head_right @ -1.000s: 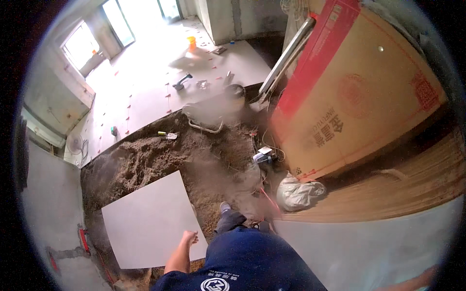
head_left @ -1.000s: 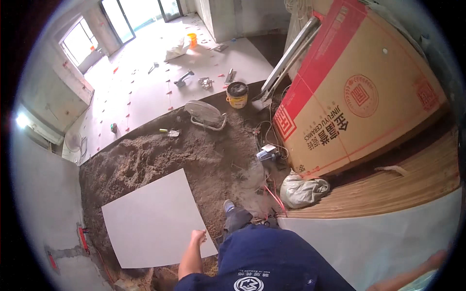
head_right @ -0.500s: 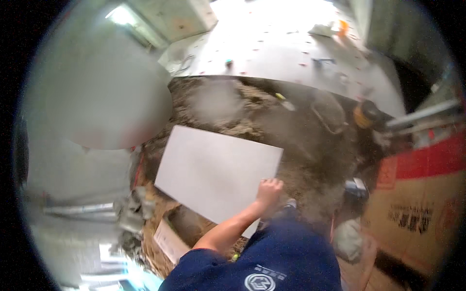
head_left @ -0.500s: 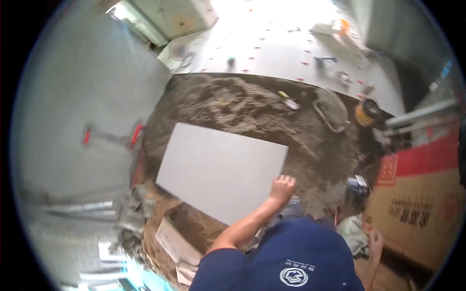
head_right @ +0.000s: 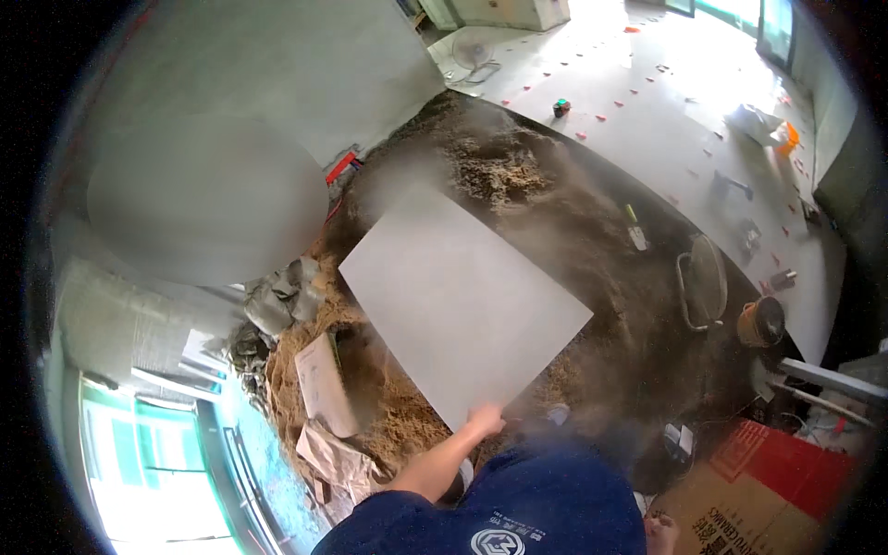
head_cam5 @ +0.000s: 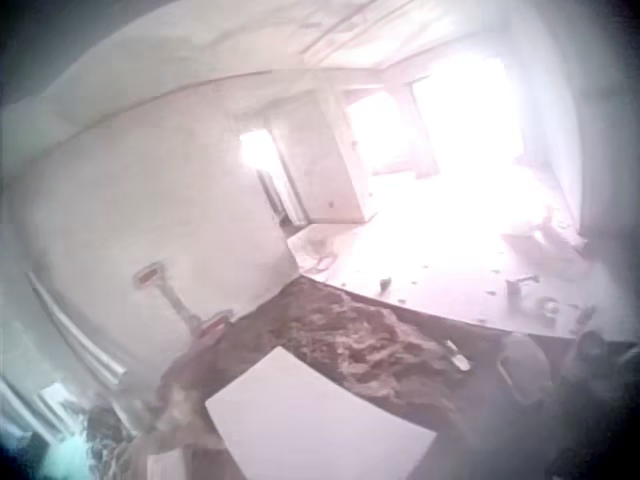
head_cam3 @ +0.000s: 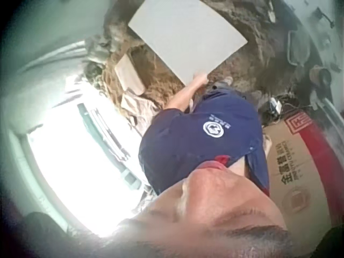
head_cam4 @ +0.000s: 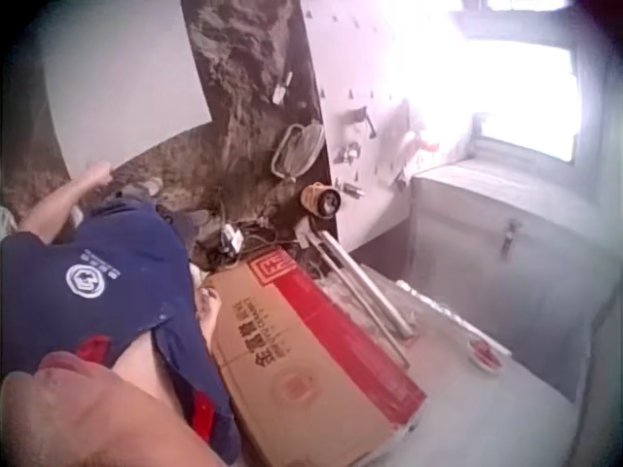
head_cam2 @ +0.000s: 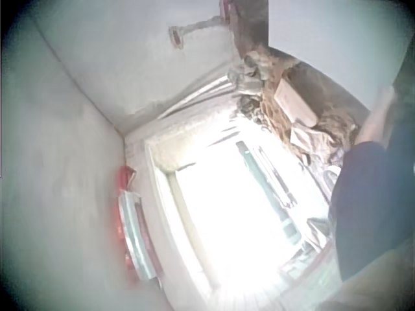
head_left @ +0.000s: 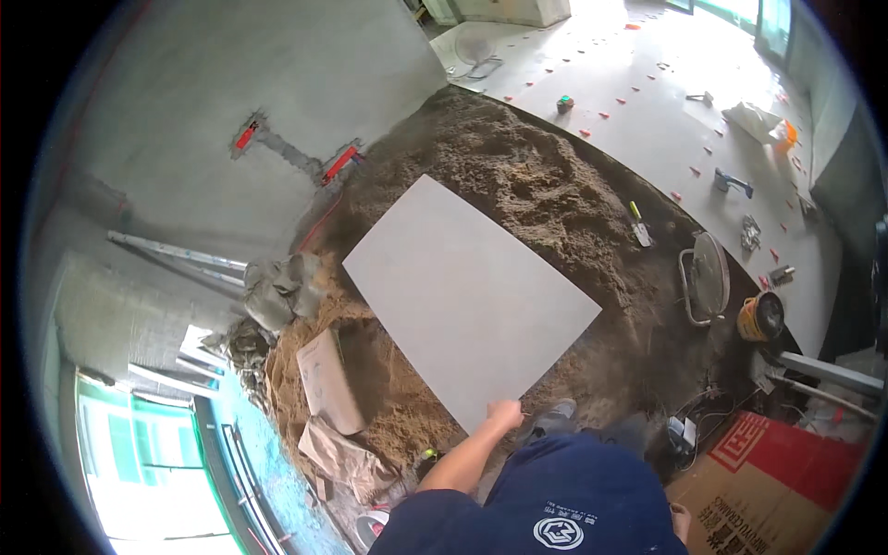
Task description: The person measures a large tile with a tape measure and marks it using a marker, then cuts the tile along the marked line using a handheld circular saw while holding the tile steady by hand.
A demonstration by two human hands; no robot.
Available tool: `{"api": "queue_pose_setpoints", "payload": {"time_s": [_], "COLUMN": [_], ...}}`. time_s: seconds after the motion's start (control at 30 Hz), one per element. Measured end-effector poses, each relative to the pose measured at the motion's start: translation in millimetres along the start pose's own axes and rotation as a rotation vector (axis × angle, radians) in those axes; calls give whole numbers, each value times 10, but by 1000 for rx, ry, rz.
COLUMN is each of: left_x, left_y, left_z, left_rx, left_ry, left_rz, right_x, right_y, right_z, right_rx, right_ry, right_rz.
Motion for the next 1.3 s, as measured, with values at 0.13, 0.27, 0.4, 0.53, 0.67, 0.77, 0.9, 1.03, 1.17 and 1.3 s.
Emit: {"api": "queue_pose_setpoints", "payload": {"time_s": [0.13, 0.27, 0.4, 0.53, 0.67, 0.77, 0.9, 1.03, 1.17, 1.3], "left_x": [300, 542, 784, 1346, 1572, 2102, 2498, 1979, 664, 303], "left_y": [580, 769, 582, 944, 859, 802, 955, 647, 938, 820], "left_z": [-22, 281, 751, 149, 291, -55, -425, 526, 1508, 1620], "left_rx": [208, 371, 476, 279, 252, 1, -4, -21, 44, 60], "left_ry": [-155, -214, -231, -251, -369, -339, -322, -324, -459, -509], "left_rz": [-94, -146, -53, 33, -313, -313, -642, -523, -444, -482], "right_x": [-464, -966, -1533, -1809, -2436, -2579, -2949, -3159, -3597, -4117], "right_y": [-288, -655, -810, -387, -301, 202, 523, 1102, 1574, 1754], "right_z": [-541, -863, -785, -644, 322, 629, 1337, 1352, 1560, 2069], "right_rx": [-255, -312, -465, -414, -696, -994, -815, -1018, -1182, -1649], "right_ry": [-27, -29, -61, 103, 426, 467, 732, 873, 1007, 994], "right_rz": [-67, -56, -153, -235, -7, -87, -62, 38, 84, 246]}}
Point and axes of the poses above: each hand's wrist, its own x-axis away from the middle knuckle, its own y-axis out of the palm, z = x × y, the point moved 2 cm from there along -x, towards the middle knuckle, and after that the axes turned 3 degrees about -x, right-handed, at the moved point
